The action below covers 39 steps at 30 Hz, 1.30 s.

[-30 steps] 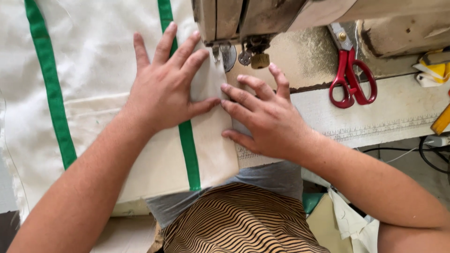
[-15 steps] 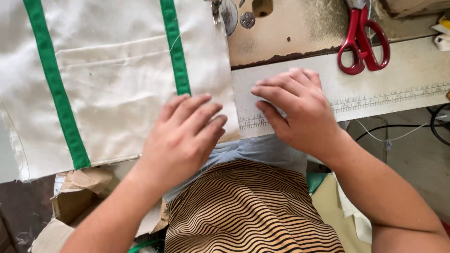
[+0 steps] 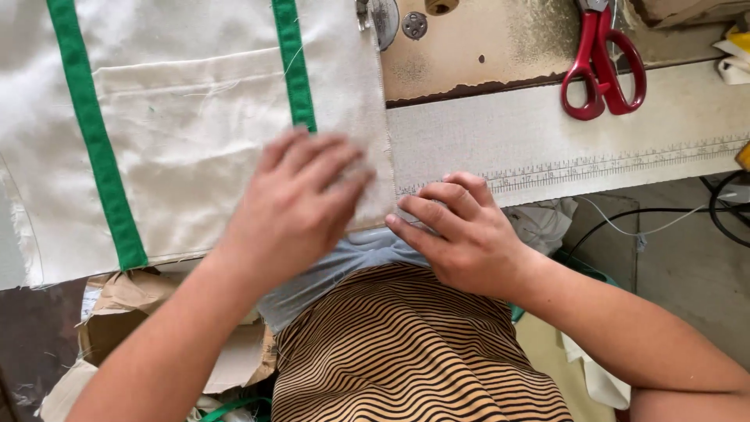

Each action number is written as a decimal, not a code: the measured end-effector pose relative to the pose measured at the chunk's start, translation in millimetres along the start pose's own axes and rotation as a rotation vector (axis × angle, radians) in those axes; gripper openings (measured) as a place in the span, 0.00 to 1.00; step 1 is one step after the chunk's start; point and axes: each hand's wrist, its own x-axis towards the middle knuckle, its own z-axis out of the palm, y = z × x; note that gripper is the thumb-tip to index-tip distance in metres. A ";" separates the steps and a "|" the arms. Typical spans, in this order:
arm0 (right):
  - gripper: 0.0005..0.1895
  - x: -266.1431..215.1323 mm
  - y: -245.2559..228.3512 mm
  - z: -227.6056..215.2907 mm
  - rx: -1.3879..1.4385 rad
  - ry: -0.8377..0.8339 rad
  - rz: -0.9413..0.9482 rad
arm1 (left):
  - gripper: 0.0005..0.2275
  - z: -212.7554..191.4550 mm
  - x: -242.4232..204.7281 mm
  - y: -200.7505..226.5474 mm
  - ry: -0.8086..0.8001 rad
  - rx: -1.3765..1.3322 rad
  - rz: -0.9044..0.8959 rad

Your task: Sewing green straps onto a white fabric bag using an industrial sewing machine and trimming threads with scissors.

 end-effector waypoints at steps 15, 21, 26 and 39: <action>0.15 13.9 11.2 -11.5 -0.069 -0.088 -0.033 | 0.38 15.9 2.6 -33.6 -0.214 0.075 -0.087; 0.13 24.5 24.5 -10.2 -0.047 -0.086 -0.038 | 0.38 13.3 10.9 -45.6 -0.193 0.087 -0.073; 0.14 31.0 33.7 -9.6 -0.045 -0.087 -0.059 | 0.38 12.3 14.1 -51.8 -0.165 0.114 -0.068; 0.12 51.5 57.2 -7.9 -0.036 -0.051 -0.108 | 0.38 11.2 23.8 -71.7 -0.111 0.132 -0.070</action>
